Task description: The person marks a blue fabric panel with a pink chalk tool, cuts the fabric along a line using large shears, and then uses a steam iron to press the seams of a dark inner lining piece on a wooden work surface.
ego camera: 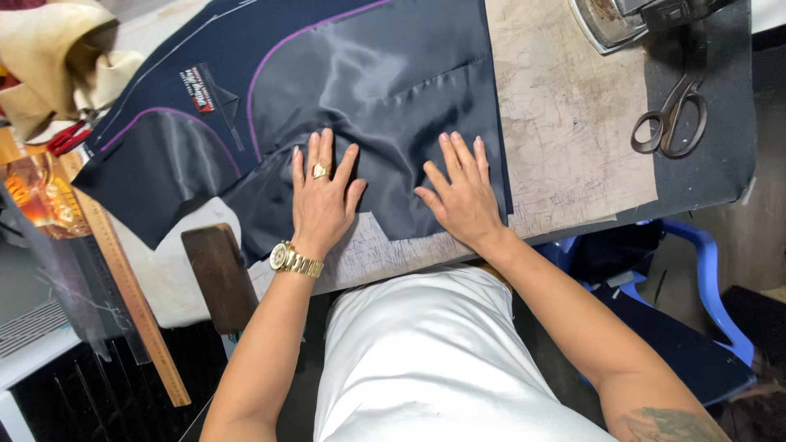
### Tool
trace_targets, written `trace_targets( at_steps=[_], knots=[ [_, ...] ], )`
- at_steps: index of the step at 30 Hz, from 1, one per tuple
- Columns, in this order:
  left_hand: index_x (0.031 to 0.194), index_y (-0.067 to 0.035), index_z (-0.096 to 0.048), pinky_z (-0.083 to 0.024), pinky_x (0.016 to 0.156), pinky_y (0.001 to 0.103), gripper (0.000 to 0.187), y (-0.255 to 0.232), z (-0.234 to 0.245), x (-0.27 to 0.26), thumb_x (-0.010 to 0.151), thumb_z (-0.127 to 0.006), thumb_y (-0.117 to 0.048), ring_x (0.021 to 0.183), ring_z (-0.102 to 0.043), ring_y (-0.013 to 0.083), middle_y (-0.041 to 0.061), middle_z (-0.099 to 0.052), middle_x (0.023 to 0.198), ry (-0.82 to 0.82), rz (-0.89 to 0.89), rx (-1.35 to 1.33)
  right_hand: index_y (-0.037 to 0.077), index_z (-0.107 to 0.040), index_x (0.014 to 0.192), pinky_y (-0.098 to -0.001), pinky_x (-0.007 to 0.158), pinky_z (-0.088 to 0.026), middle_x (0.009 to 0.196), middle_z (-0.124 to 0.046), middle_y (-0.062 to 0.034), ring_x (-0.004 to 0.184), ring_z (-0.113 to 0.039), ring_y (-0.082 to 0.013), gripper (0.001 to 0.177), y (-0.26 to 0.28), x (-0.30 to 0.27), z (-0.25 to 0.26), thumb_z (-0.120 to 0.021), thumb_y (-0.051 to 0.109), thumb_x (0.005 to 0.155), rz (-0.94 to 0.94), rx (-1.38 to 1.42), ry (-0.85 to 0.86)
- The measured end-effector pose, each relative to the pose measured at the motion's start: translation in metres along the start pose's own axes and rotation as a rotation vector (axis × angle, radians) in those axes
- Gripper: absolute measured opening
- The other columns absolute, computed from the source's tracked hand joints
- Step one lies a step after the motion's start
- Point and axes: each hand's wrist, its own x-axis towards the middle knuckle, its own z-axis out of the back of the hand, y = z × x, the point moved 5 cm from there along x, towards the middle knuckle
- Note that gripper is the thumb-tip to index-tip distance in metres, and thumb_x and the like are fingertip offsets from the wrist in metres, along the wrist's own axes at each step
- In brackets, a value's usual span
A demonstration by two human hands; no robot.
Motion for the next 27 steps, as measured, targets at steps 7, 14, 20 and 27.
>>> trace_targets(
  at_steps=[7, 14, 20, 27],
  knots=[
    [0.154, -0.018, -0.051, -0.014, 0.124, 0.058, 0.051, 0.003, -0.01, -0.003, 0.108, -0.054, -0.04, 0.154, -0.028, 0.0367, 0.022, -0.033, 0.165, -0.026, -0.006, 0.032, -0.001, -0.073, 0.121, -0.0635, 0.12, -0.028, 0.152, -0.052, -0.0291, 0.144, -0.045, -0.0442, 0.044, -0.006, -0.005, 0.0, -0.073, 0.038, 0.101, 0.025, -0.006, -0.035],
    [0.154, -0.02, -0.051, -0.014, 0.124, 0.059, 0.053, 0.01, -0.016, -0.006, 0.107, -0.053, -0.045, 0.155, -0.027, 0.0351, 0.019, -0.03, 0.167, -0.018, -0.025, 0.034, 0.0, -0.073, 0.119, -0.0646, 0.12, -0.028, 0.148, -0.055, -0.0294, 0.142, -0.047, -0.0442, 0.042, 0.007, -0.013, -0.003, -0.072, 0.038, 0.101, 0.046, -0.009, -0.031],
    [0.154, -0.019, -0.052, -0.015, 0.124, 0.059, 0.053, 0.01, -0.015, -0.006, 0.108, -0.053, -0.046, 0.155, -0.027, 0.0346, 0.018, -0.031, 0.167, -0.03, -0.032, 0.029, 0.0, -0.073, 0.119, -0.0642, 0.121, -0.027, 0.149, -0.055, -0.0286, 0.143, -0.046, -0.0431, 0.041, 0.012, -0.017, -0.003, -0.071, 0.038, 0.101, 0.043, 0.0, -0.032],
    [0.154, -0.019, -0.051, -0.015, 0.124, 0.058, 0.053, 0.01, -0.011, -0.007, 0.108, -0.054, -0.044, 0.154, -0.028, 0.0348, 0.019, -0.031, 0.166, -0.016, -0.034, 0.021, 0.001, -0.073, 0.119, -0.0651, 0.121, -0.026, 0.15, -0.054, -0.0288, 0.144, -0.045, -0.043, 0.041, 0.018, -0.02, -0.004, -0.069, 0.038, 0.102, 0.037, -0.004, 0.002]
  ],
)
